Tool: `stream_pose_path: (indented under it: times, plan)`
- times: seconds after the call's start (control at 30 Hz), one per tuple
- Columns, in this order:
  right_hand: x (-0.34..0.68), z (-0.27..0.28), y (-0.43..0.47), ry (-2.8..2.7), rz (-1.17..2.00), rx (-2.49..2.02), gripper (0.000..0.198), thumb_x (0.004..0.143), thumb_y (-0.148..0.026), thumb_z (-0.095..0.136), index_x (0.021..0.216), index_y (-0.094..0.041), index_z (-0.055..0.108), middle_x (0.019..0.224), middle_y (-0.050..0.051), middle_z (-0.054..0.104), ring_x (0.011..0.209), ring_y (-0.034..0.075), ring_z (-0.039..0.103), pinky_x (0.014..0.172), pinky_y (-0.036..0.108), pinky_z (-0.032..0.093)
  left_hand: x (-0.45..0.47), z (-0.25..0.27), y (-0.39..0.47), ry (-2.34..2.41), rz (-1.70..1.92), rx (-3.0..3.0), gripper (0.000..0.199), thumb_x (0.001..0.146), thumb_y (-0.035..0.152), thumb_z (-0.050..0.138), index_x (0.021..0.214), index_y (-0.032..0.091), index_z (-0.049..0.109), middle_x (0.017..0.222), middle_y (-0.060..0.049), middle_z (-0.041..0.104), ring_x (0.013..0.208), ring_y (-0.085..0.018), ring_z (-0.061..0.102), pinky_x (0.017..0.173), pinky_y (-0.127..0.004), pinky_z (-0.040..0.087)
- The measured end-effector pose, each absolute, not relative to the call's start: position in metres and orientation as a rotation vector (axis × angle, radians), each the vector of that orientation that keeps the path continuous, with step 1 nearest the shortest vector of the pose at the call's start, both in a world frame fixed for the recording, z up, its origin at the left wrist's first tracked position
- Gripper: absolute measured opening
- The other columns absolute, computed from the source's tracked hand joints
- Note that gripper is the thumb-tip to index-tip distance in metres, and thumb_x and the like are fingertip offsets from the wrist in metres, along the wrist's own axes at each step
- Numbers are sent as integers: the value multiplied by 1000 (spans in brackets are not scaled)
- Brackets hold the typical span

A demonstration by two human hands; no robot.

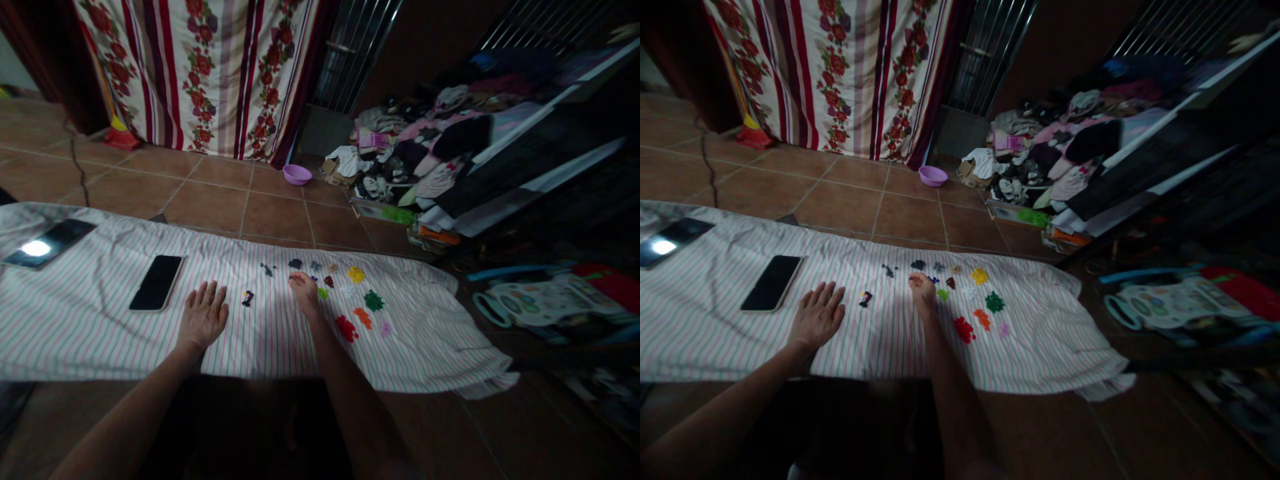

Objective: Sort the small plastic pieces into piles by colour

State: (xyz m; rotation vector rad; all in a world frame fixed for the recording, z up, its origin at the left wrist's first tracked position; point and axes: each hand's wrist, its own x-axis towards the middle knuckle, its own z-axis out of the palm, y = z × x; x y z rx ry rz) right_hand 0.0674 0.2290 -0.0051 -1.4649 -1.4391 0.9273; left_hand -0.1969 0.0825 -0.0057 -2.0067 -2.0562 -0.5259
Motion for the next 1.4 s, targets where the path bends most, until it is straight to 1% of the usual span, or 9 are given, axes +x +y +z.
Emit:
stream_pose_path:
  times: [0.17, 0.27, 0.47, 0.63, 0.8, 1.03, 1.17, 1.27, 1.4]
  plan:
    - [64, 3, 228, -1504, 822, -1599, 21, 73, -24, 59, 90, -21, 71, 92, 5, 78, 84, 20, 73, 78, 31, 58, -196, -3, 82, -2087, -569, -2019, 51, 96, 36, 34, 135, 19, 62, 147, -17, 57, 141, -36, 47, 111, -56, 36]
    - [65, 9, 232, -1569, 675, -1692, 20, 77, -19, 58, 92, -21, 72, 93, 4, 77, 86, 19, 72, 82, 30, 55, -195, -2, 82, -2089, -563, -2025, 52, 96, 35, 34, 136, 18, 62, 147, -18, 56, 141, -36, 46, 111, -56, 36]
    - [75, 17, 241, -1697, 358, -1848, 19, 82, -16, 61, 94, -25, 72, 92, 1, 76, 86, 18, 69, 77, 26, 49, -195, -1, 82, -2106, -554, -2029, 50, 96, 35, 35, 136, 18, 62, 148, -17, 56, 141, -36, 46, 112, -55, 36]
    - [76, 25, 249, -1828, 240, -1930, 18, 88, -15, 58, 97, -22, 72, 97, 4, 74, 94, 19, 67, 81, 27, 46, -196, -2, 82, -2080, -513, -2021, 50, 96, 35, 37, 136, 17, 61, 148, -17, 56, 141, -35, 47, 111, -53, 37]
    - [73, 30, 255, -1914, 218, -1969, 18, 92, -17, 58, 99, -22, 74, 100, 9, 73, 101, 23, 64, 84, 30, 45, -196, -1, 82, -2081, -486, -2019, 50, 97, 35, 36, 137, 18, 61, 148, -16, 56, 141, -35, 47, 112, -53, 37]
    - [73, 24, 254, -1953, 217, -1853, 27, 90, -11, 56, 96, -23, 79, 101, 12, 73, 101, 26, 60, 88, 34, 46, -195, -1, 82, -2105, -511, -2024, 50, 96, 35, 36, 138, 18, 60, 149, -16, 55, 143, -34, 44, 114, -53, 34]
    - [68, 26, 250, -1957, 229, -1777, 34, 88, -9, 54, 107, -25, 78, 108, 10, 72, 105, 25, 58, 93, 35, 45, -195, -2, 83, -2116, -528, -2036, 51, 96, 35, 36, 138, 18, 60, 150, -17, 54, 143, -35, 44, 113, -54, 34]
    - [59, 29, 247, -2009, 221, -1739, 33, 90, -10, 54, 105, -26, 78, 110, 7, 72, 106, 23, 59, 94, 33, 46, -195, -3, 83, -2123, -527, -2034, 51, 97, 35, 35, 138, 19, 60, 150, -16, 54, 144, -35, 43, 113, -55, 34]
    - [43, 29, 243, -2075, 257, -1728, 29, 92, -13, 54, 104, -25, 78, 105, 7, 72, 100, 21, 63, 91, 30, 48, -195, -3, 83, -2121, -528, -2035, 51, 96, 35, 36, 139, 19, 59, 150, -16, 53, 144, -35, 43, 113, -55, 34]
